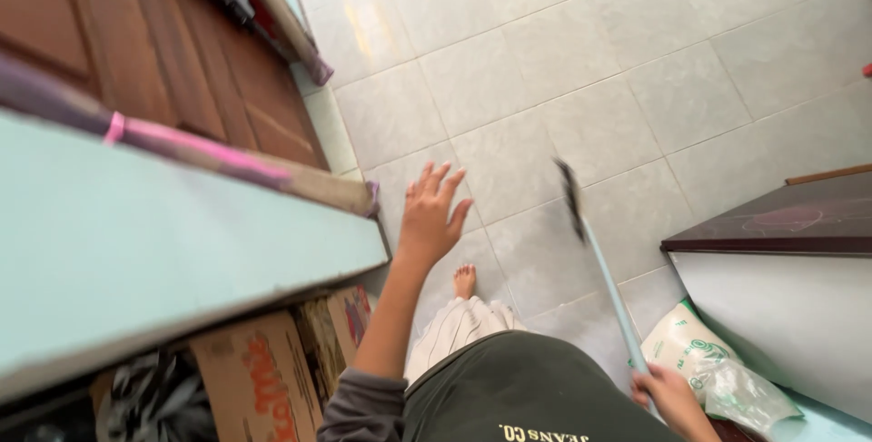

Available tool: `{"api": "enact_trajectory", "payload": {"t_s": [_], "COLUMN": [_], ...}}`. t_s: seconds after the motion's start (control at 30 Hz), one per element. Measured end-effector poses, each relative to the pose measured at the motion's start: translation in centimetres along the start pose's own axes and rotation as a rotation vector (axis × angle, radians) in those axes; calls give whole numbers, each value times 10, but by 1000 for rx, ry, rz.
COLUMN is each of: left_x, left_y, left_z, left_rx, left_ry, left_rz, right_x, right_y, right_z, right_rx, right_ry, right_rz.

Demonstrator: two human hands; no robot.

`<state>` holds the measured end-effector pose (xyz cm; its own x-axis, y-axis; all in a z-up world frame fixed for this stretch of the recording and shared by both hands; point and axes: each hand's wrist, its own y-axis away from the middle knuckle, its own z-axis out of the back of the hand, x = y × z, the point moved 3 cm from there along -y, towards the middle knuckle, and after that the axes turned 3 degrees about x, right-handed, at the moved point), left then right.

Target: Sweeping the tiled floor of a house using a broom.

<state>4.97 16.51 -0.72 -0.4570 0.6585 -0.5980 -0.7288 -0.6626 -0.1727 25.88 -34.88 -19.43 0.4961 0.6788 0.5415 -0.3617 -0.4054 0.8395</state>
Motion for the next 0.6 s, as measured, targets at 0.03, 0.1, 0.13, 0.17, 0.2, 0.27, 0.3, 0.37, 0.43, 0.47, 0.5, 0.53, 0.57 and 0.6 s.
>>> {"api": "enact_trajectory", "payload": {"t_s": [0.03, 0.1, 0.13, 0.17, 0.2, 0.27, 0.3, 0.37, 0.43, 0.47, 0.5, 0.53, 0.57, 0.6], "left_x": [11, 29, 37, 45, 52, 64, 68, 79, 87, 90, 93, 97, 100, 102], "left_y": [-6, -9, -11, -12, -11, -10, -6, -2, 1, 2, 7, 6, 5, 1], "left_z": [0, -2, -1, -1, -3, -9, -13, -20, -19, -20, -18, -17, -16, -16], "left_rx": [19, 48, 64, 80, 88, 134, 135, 199, 217, 240, 243, 229, 216, 208], "left_ry": [-8, -8, -6, -3, -2, 9, 10, 11, 6, 8, 4, 14, 23, 24], "left_rz": [26, 51, 81, 110, 107, 148, 147, 186, 197, 203, 200, 209, 219, 207], "right_x": [-17, -36, -40, -44, -40, -28, -21, -2, 54, 82, 91, 110, 129, 152], "right_y": [-7, -16, -19, -22, -42, -83, -104, -153, -164, -168, -192, -220, -246, -268], "right_z": [16, 36, 38, 38, 33, 25, 12, -19, -90, -125, -143, -164, -184, -191], "right_rx": [-7, -23, -79, -131, -135, -115, -116, -2, 64, 121, 123, 295, 469, 472], "right_ry": [-72, -148, -358, -569, -576, -840, -840, -1014, -985, -960, -965, -1022, -1073, -1073], "right_rz": [-47, -101, -235, -368, -371, -347, -347, -461, -412, -360, -360, -379, -397, -383]}}
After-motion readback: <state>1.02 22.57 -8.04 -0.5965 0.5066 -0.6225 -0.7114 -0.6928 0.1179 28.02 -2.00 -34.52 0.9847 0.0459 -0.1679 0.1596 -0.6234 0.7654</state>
